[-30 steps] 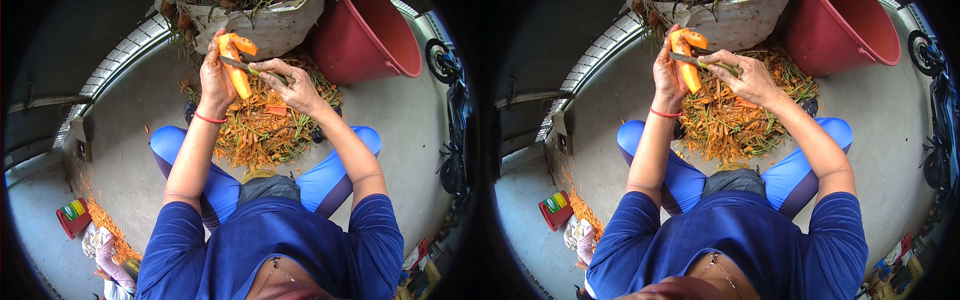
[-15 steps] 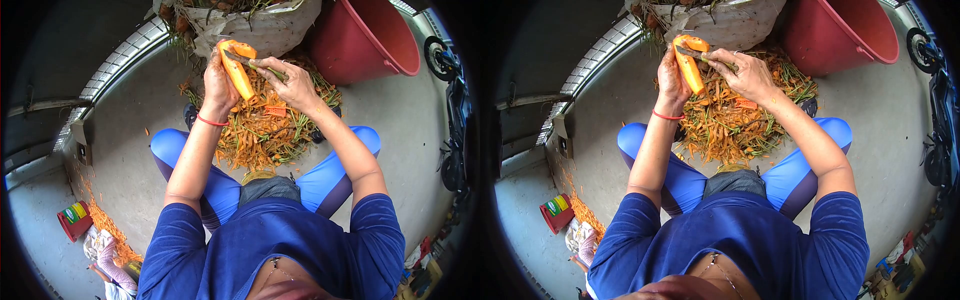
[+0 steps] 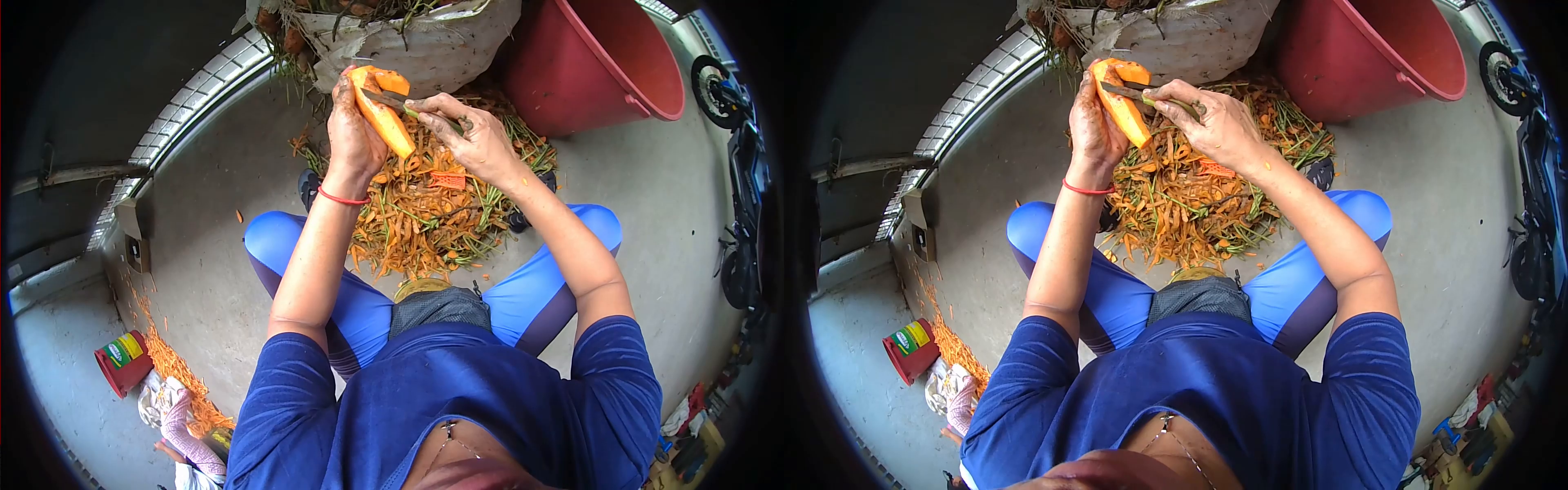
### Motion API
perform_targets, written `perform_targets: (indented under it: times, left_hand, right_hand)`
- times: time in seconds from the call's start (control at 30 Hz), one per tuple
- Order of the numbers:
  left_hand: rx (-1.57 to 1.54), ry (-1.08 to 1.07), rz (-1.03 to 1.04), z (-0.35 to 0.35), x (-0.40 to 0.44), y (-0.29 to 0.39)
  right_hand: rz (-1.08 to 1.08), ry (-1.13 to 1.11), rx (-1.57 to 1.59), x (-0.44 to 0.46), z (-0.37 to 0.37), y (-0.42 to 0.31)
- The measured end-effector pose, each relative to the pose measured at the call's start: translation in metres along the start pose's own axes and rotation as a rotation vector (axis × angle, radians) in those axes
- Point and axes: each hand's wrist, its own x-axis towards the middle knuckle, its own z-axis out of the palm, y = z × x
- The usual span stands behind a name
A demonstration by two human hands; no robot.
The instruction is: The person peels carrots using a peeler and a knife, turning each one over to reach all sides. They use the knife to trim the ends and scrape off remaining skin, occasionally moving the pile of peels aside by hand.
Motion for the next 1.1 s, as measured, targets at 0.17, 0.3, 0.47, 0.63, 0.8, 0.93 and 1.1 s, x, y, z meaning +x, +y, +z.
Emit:
perform_targets:
  times: [0.17, 0.3, 0.47, 0.63, 0.8, 0.93, 1.1]
  left_hand:
    - [0.005, 0.015, -0.058, 0.000, -0.006, -0.006]
    - [-0.010, 0.046, -0.103, 0.001, -0.006, -0.007]
    - [0.020, 0.113, -0.043, -0.004, 0.003, -0.003]
    - [-0.061, 0.055, -0.030, -0.008, 0.007, 0.002]
    - [-0.296, -0.038, -0.148, -0.004, 0.003, 0.003]
    - [-0.291, 0.042, -0.073, 0.004, 0.001, 0.004]
    - [-0.320, 0.001, -0.008, -0.007, 0.005, 0.002]
  right_hand:
    - [-0.044, 0.060, -0.188, 0.000, 0.005, 0.003]
    - [-0.061, 0.071, -0.258, 0.003, 0.009, 0.006]
    - [0.217, -0.149, 0.168, 0.004, -0.010, -0.021]
    - [0.340, -0.135, 0.297, 0.000, -0.012, -0.020]
    - [0.251, -0.102, 0.347, -0.006, 0.003, -0.007]
    - [0.193, -0.121, 0.508, -0.008, 0.015, -0.005]
    - [0.216, -0.058, 0.648, 0.000, -0.001, -0.001]
